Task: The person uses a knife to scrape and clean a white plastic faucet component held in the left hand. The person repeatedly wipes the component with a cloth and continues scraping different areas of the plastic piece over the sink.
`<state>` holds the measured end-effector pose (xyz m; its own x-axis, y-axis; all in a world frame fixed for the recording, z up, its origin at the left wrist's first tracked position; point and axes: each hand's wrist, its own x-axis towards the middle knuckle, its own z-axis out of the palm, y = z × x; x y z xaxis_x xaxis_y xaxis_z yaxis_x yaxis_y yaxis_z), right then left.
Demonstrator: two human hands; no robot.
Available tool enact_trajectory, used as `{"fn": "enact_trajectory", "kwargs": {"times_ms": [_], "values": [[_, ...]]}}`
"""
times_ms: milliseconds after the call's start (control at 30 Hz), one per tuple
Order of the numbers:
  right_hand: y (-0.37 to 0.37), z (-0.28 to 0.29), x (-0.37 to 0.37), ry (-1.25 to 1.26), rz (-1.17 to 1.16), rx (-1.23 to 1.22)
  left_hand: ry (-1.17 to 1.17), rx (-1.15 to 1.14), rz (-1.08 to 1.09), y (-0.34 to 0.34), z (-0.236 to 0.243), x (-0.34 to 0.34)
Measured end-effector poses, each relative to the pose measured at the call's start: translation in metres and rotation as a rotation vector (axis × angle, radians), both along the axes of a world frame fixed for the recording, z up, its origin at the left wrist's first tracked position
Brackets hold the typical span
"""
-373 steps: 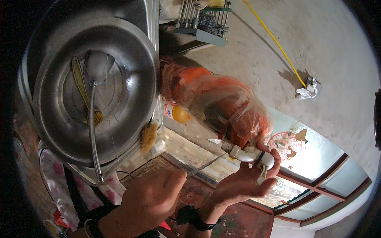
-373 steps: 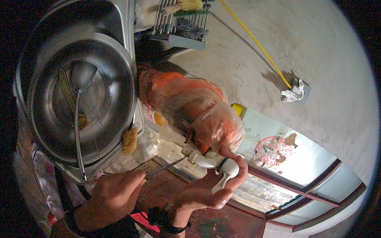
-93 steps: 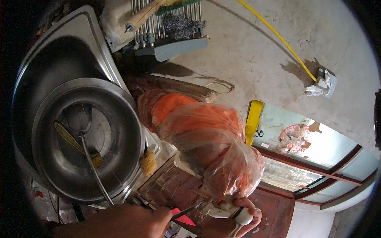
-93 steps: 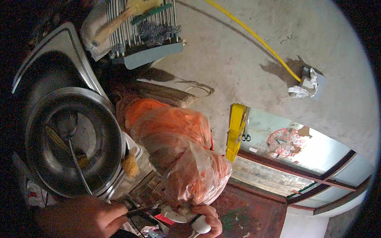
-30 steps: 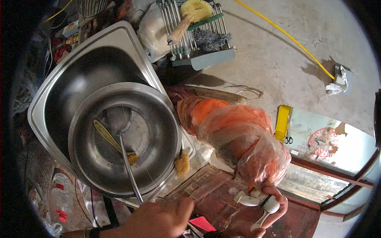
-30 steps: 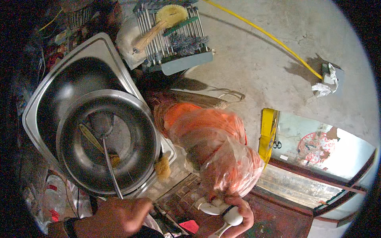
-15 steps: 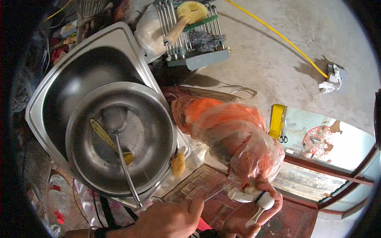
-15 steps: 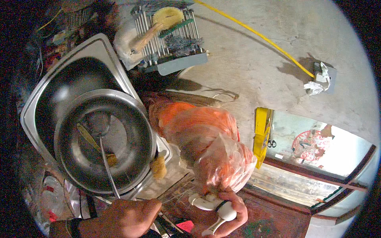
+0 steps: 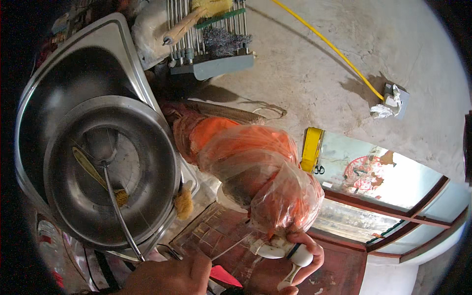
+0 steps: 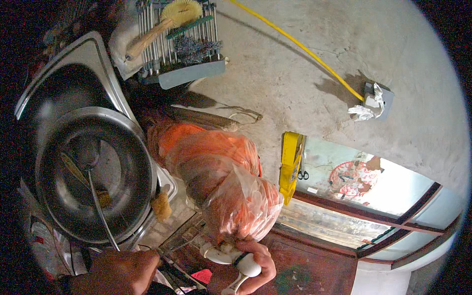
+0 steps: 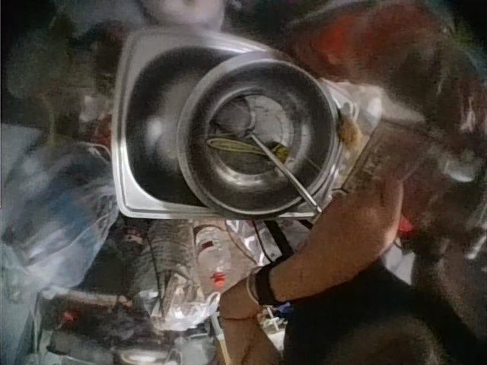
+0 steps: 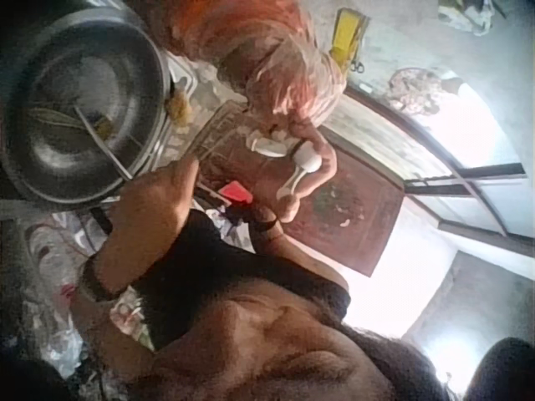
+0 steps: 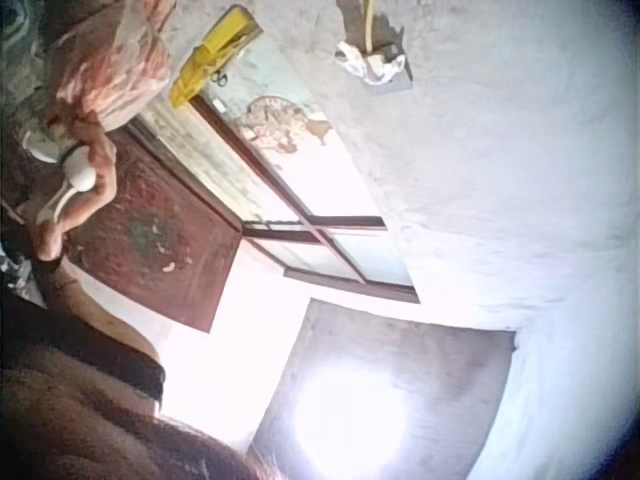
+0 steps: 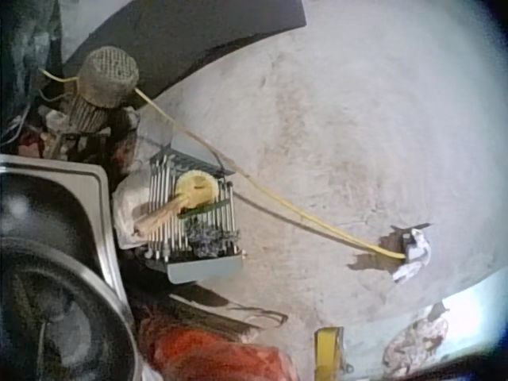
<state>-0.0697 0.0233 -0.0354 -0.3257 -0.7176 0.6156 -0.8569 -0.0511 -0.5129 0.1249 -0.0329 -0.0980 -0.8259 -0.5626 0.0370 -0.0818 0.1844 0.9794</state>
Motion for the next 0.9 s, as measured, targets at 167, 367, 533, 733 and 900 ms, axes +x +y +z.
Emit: {"fn": "enact_trajectory", "kwargs": {"times_ms": [167,367,533,733,900], "values": [[0.0,0.003,-0.003,0.008,0.008,0.054,-0.02,-0.084,0.059,-0.006,0.007,-0.001],[0.0,0.002,0.001,0.022,-0.077,-0.023,-0.027,-0.087,0.057,-0.006,0.011,-0.006],[0.022,0.013,-0.017,0.085,-0.12,0.099,-0.123,-0.11,0.035,0.009,-0.016,-0.011],[-0.006,0.003,-0.004,0.046,0.009,0.025,-0.21,-0.106,0.045,0.022,-0.031,-0.01],[-0.015,0.001,0.001,0.015,0.038,0.03,0.069,0.252,0.151,0.017,-0.006,-0.005]]}}
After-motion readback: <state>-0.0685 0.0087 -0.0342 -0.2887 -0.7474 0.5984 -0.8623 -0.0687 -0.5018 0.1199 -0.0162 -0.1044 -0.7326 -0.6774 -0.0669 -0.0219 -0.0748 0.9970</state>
